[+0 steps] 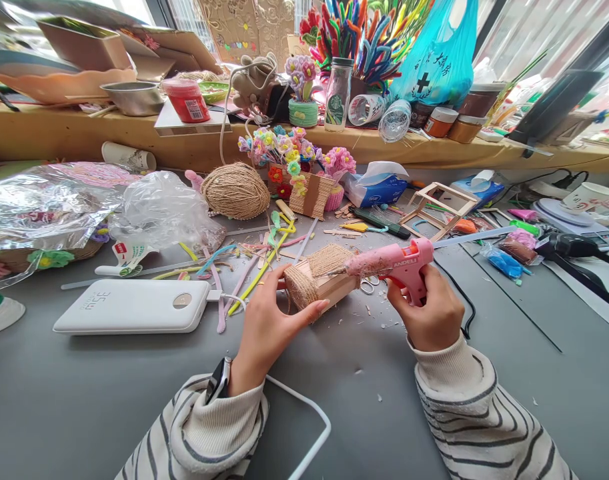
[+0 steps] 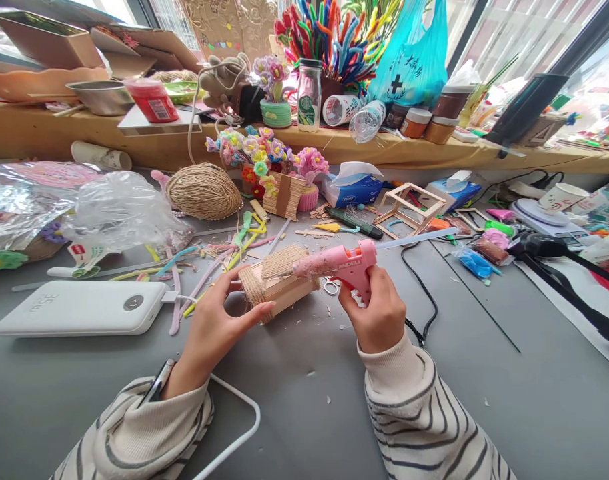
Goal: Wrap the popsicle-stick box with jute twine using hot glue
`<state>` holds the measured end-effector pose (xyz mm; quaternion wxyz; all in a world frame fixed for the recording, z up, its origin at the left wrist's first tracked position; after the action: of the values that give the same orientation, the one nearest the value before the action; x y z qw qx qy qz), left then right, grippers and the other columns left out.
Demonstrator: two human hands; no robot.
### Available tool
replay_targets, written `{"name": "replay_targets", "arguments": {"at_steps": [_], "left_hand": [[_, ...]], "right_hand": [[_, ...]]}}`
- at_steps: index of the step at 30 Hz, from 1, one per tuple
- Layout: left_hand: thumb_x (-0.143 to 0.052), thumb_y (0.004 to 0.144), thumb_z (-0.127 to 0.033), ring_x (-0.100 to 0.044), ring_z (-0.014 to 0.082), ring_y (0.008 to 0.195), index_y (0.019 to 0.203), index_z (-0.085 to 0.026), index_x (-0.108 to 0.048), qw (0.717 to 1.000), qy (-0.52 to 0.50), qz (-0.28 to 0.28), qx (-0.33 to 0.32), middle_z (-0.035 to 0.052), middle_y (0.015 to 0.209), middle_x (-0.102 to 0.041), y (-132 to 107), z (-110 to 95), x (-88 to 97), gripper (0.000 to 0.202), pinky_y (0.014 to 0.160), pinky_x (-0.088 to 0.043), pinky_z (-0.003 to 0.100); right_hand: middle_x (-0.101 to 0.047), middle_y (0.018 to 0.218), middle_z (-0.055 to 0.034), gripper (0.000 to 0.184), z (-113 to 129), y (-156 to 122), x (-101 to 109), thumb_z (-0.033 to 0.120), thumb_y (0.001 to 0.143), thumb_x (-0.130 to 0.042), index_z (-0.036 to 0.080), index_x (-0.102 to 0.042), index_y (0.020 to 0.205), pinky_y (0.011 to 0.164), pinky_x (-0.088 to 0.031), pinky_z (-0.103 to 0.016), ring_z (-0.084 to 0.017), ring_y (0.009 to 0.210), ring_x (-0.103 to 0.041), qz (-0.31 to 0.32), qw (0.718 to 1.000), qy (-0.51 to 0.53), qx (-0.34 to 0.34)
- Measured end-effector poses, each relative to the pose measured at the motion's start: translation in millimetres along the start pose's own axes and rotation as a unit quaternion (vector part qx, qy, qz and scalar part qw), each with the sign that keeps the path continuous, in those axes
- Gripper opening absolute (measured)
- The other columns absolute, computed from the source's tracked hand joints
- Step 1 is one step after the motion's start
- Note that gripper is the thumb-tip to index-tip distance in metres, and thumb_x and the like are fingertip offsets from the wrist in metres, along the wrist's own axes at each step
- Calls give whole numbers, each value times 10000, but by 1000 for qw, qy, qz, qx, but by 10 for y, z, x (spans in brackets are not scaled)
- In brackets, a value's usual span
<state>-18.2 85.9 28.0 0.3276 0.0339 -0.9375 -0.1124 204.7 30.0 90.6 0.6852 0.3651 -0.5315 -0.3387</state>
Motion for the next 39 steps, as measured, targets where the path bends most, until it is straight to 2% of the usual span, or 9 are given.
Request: {"name": "replay_targets", "arguments": {"at_steps": [27, 33, 39], "left_hand": [[-637, 626, -563, -601, 218, 892, 1140, -184, -484, 1000, 10, -14, -16, 84, 1041, -617, 4, -17, 9, 656, 819, -476, 377], [-642, 627, -550, -602, 221, 891, 1136, -187, -485, 1000, 11, -16, -18, 86, 1039, -621, 5, -23, 25, 645, 814, -475, 386], [-643, 629, -547, -603, 218, 894, 1143, -191, -481, 1000, 10, -16, -18, 80, 1048, -619, 1, -13, 24, 646, 817, -476, 379]], "right_hand": [[-454, 538, 43, 137, -55, -1, 6, 269, 709, -563, 179, -508, 797, 430, -362, -232, -112, 441, -424, -5, 1000, -9, -9], [-494, 564, 26, 147, -85, -11, -2, 292, 718, -559, 180, -527, 808, 445, -373, -237, -116, 454, -443, -4, 1000, -13, -20], [-479, 542, 34, 117, -82, 5, 14, 290, 720, -556, 188, -507, 751, 425, -355, -234, -110, 435, -418, -7, 1000, -17, -15]]}}
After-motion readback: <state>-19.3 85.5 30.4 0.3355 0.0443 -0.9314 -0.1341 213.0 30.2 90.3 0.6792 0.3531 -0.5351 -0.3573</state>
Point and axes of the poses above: each hand's wrist, its own y-axis towards the middle knuckle, its own x-axis out of the back of the hand, z = x × y, the point moved 10 cm from there along y, towards the middle knuckle
